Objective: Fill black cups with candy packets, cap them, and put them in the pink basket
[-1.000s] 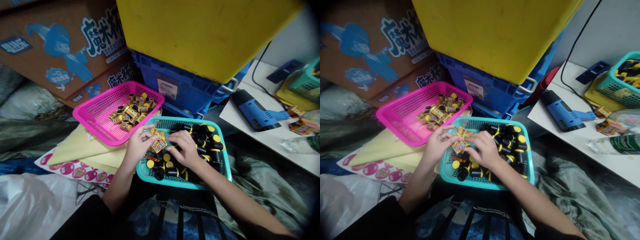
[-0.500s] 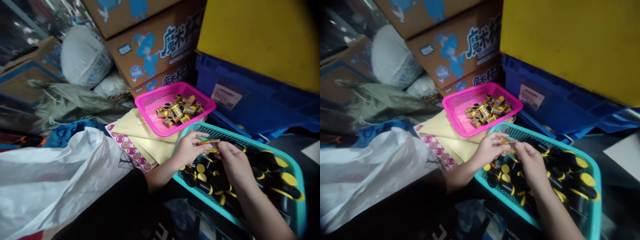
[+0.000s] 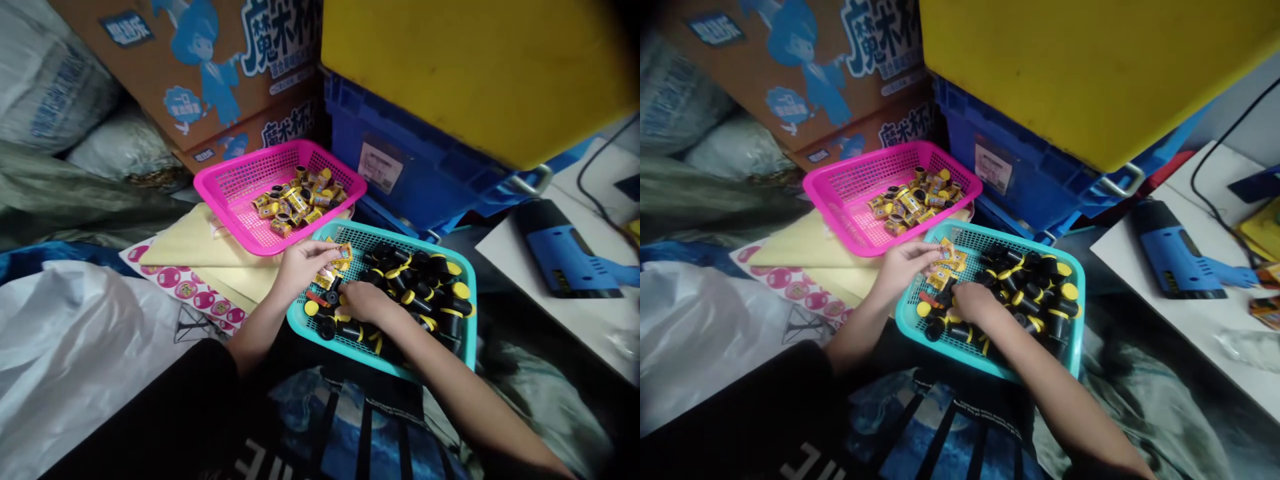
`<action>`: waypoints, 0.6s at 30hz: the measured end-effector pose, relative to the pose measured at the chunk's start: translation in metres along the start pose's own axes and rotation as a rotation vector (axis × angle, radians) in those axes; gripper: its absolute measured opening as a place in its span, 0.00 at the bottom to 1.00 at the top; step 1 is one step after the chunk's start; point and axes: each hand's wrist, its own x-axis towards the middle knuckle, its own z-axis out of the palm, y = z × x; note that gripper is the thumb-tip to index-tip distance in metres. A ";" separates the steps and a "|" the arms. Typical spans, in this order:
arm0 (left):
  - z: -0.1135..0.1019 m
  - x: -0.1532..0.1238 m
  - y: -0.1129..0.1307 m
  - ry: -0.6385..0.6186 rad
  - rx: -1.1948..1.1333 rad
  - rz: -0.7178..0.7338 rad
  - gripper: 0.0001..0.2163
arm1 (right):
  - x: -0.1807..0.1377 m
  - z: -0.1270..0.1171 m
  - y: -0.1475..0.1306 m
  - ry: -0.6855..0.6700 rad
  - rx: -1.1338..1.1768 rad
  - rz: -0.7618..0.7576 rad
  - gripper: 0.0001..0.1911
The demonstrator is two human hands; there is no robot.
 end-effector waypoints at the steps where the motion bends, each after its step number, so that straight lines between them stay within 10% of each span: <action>1: -0.001 0.000 0.000 0.005 0.007 0.001 0.09 | 0.000 -0.001 0.001 0.016 0.017 -0.006 0.10; 5: -0.008 0.000 0.000 0.004 0.041 0.023 0.10 | -0.013 -0.017 0.024 0.229 0.190 -0.036 0.12; 10: -0.004 0.002 0.000 -0.055 0.032 -0.015 0.10 | -0.037 -0.045 0.048 0.602 1.050 -0.136 0.19; 18: 0.006 0.002 0.002 -0.138 0.032 0.060 0.10 | -0.034 -0.054 0.041 0.425 1.250 -0.202 0.17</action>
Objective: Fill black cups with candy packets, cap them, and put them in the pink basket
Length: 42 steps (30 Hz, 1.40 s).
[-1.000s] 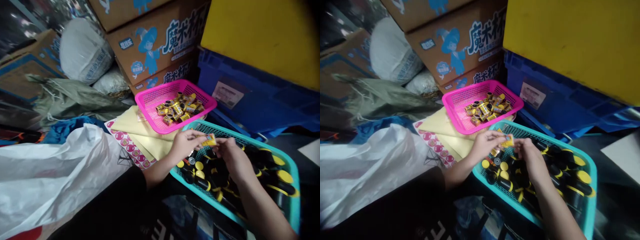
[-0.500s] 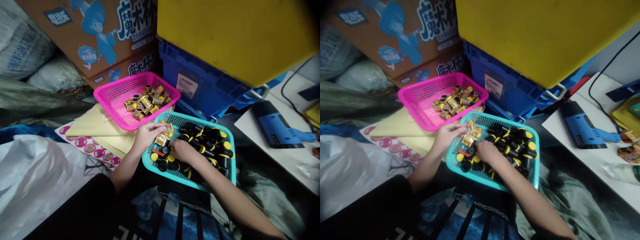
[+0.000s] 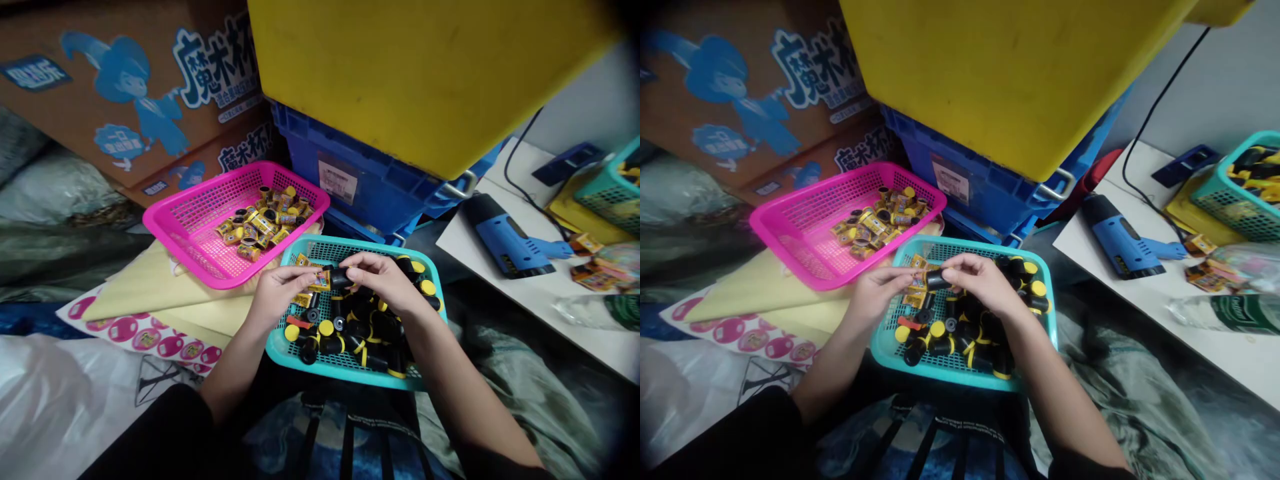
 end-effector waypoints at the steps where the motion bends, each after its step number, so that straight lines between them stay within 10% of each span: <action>1: 0.001 0.000 0.001 -0.011 0.015 0.007 0.09 | 0.000 0.000 0.001 0.003 -0.005 0.001 0.17; 12: 0.019 0.003 0.005 -0.067 0.045 0.013 0.13 | -0.007 0.024 0.030 0.220 0.002 -0.280 0.17; 21: 0.032 -0.001 0.011 -0.062 -0.079 -0.009 0.14 | -0.010 0.025 0.026 -0.190 0.601 0.022 0.24; 30: 0.038 -0.008 0.009 -0.042 -0.003 0.021 0.12 | -0.008 0.024 0.031 -0.228 0.664 -0.017 0.18; 35: 0.020 0.007 0.040 0.037 0.267 0.333 0.12 | 0.014 0.020 0.022 -0.218 0.309 -0.063 0.24; 39: -0.012 0.032 0.060 0.401 0.577 0.534 0.24 | 0.041 0.025 0.029 0.069 -0.587 0.009 0.19; 42: -0.021 0.035 0.053 0.425 0.554 0.550 0.23 | 0.051 0.041 0.042 -0.063 -1.051 0.120 0.17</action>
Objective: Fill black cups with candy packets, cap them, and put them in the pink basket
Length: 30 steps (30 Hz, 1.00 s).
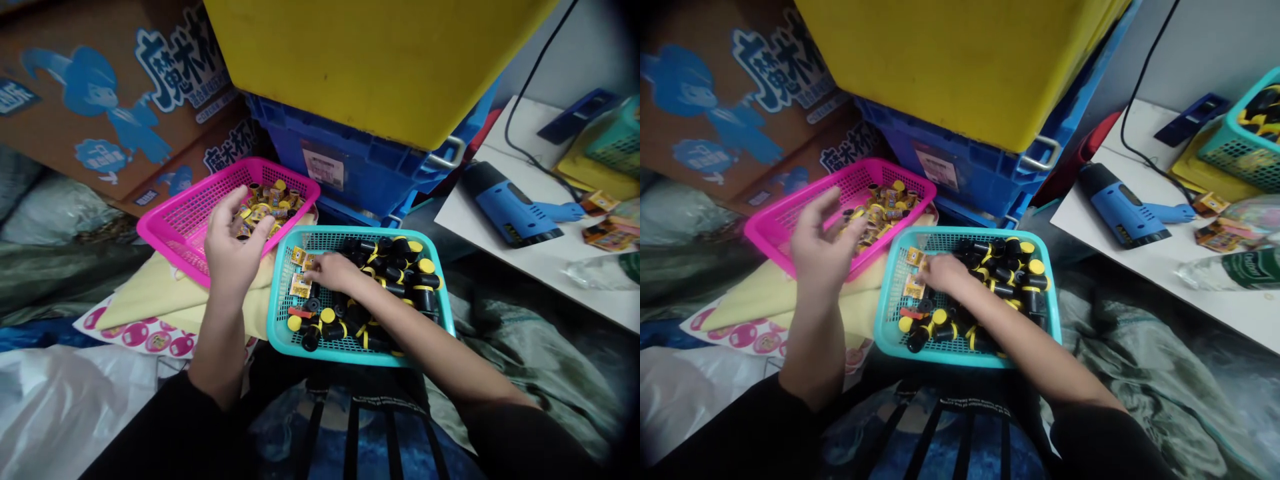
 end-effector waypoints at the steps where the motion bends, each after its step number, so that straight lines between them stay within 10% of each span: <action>1: 0.002 -0.005 -0.002 -0.032 -0.052 -0.018 0.21 | 0.002 0.006 -0.004 -0.042 -0.064 -0.016 0.16; 10: -0.003 -0.042 -0.006 -0.247 -0.225 -0.347 0.10 | -0.011 0.006 -0.015 -0.003 -0.251 -0.140 0.13; 16: -0.002 -0.057 -0.006 -0.477 -0.339 -0.535 0.13 | -0.045 -0.002 0.012 0.652 -0.135 -0.683 0.12; 20: 0.012 -0.065 -0.003 -0.437 -0.578 -0.575 0.18 | -0.060 0.001 0.017 0.823 -0.018 -0.742 0.11; 23: 0.016 -0.066 -0.005 -0.383 -0.533 -0.571 0.20 | -0.061 -0.001 0.011 0.762 0.376 -0.504 0.11; 27: 0.017 -0.065 -0.006 -0.384 -0.453 -0.586 0.15 | -0.055 -0.007 0.002 0.267 0.961 -0.189 0.15; 30: 0.017 -0.064 -0.007 -0.241 -0.411 -0.537 0.08 | -0.047 -0.008 -0.001 0.145 1.135 -0.027 0.16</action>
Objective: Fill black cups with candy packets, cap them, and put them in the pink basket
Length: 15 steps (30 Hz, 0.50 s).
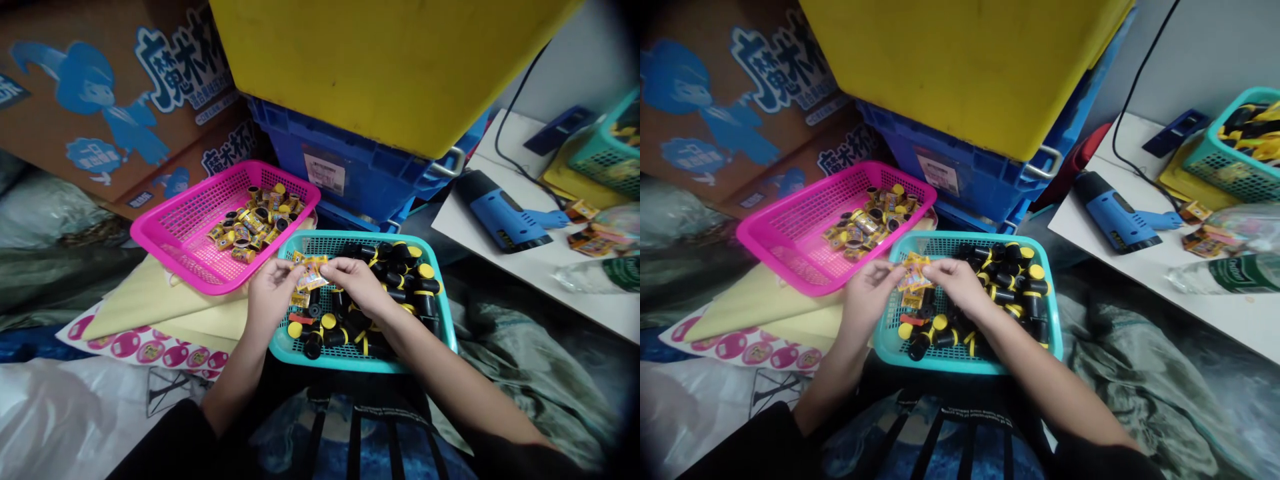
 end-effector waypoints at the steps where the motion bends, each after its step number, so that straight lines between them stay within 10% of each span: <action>1: -0.001 0.001 0.000 0.056 0.011 0.031 0.08 | 0.002 0.000 0.000 0.043 0.032 0.033 0.16; 9: -0.005 0.001 -0.014 -0.016 0.375 0.036 0.11 | 0.006 -0.001 0.004 0.166 0.065 0.033 0.18; 15: 0.008 0.008 -0.008 -0.073 -0.017 0.013 0.18 | 0.006 0.000 0.001 0.112 -0.027 -0.065 0.17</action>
